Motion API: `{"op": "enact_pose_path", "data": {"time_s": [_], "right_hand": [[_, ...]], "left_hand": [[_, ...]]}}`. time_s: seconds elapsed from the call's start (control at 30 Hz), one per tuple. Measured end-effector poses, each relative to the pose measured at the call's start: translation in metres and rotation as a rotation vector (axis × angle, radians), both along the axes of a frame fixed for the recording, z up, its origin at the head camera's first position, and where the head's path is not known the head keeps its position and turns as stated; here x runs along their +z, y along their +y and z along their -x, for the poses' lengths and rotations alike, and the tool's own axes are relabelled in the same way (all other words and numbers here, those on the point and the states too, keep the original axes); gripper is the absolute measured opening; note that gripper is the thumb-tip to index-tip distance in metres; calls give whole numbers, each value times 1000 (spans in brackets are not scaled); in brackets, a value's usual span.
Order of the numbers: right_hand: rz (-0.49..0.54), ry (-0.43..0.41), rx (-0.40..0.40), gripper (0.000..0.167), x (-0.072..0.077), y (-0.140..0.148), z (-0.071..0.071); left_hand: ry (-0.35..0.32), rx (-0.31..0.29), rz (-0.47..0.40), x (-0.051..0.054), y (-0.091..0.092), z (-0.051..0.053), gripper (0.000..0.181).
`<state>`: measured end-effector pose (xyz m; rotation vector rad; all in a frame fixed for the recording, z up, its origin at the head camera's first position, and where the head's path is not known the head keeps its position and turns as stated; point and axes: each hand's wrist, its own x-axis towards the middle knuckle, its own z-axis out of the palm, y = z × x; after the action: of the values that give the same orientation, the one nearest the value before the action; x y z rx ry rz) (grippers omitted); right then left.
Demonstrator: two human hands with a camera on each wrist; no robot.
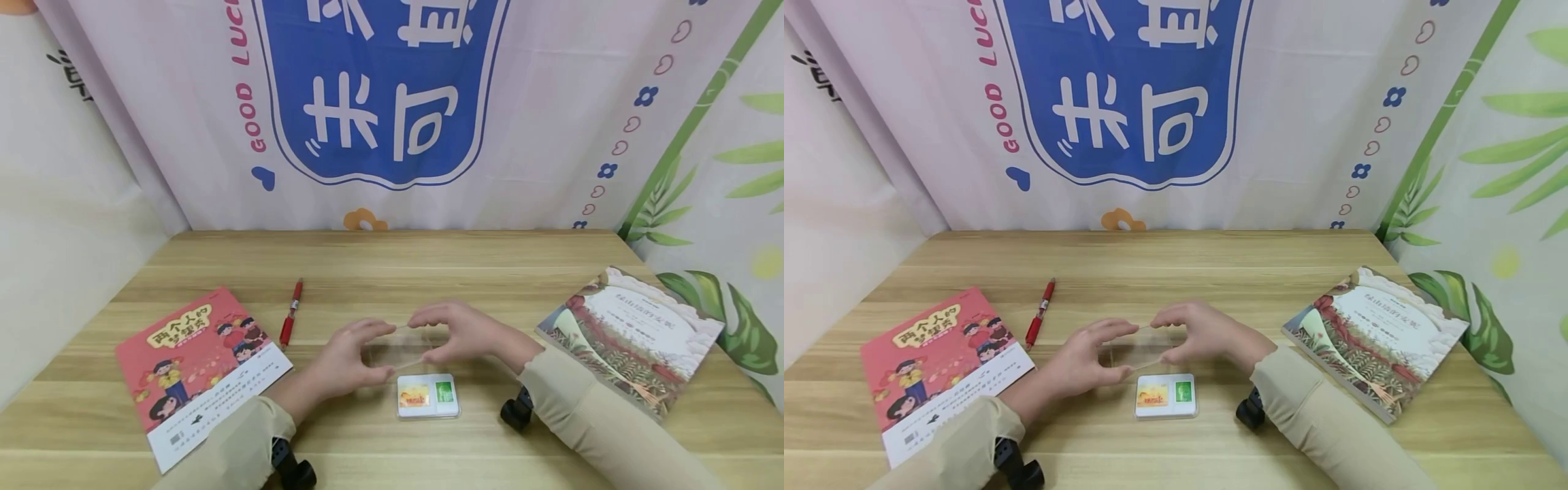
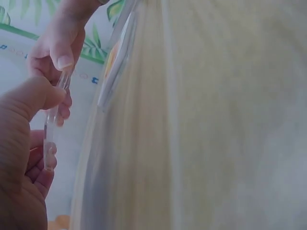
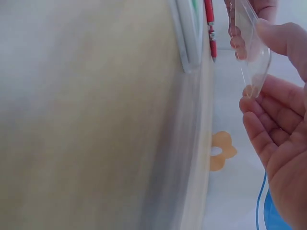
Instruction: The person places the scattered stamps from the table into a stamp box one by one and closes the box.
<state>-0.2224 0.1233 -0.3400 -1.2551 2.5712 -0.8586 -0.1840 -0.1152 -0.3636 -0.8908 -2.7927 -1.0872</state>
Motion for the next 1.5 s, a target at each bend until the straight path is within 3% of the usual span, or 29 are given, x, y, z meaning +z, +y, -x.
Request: {"op": "enact_pose_path", "data": {"time_s": [0.2,0.53,0.9,1.1,1.33,1.5], "right_hand": [[130,39,-45,50,-4,10,-13],[265,17,-96,53,-12,23,-33],[253,-96,-135,59,-22,33,-51],[222,-56,-118,63,-29,36,-56],[172,-68,-114,64,-33,36,-60],[158,-62,-96,62,-34,36,-60]], "left_hand": [[1,-8,-54,3,5,-7,60],[0,-54,-104,4,14,-17,60],[-54,-104,-102,-4,21,-26,60],[-70,-132,-91,-10,24,-29,59],[-166,-128,-54,-12,25,-34,62],[-151,-142,-29,-13,26,-33,60]]}}
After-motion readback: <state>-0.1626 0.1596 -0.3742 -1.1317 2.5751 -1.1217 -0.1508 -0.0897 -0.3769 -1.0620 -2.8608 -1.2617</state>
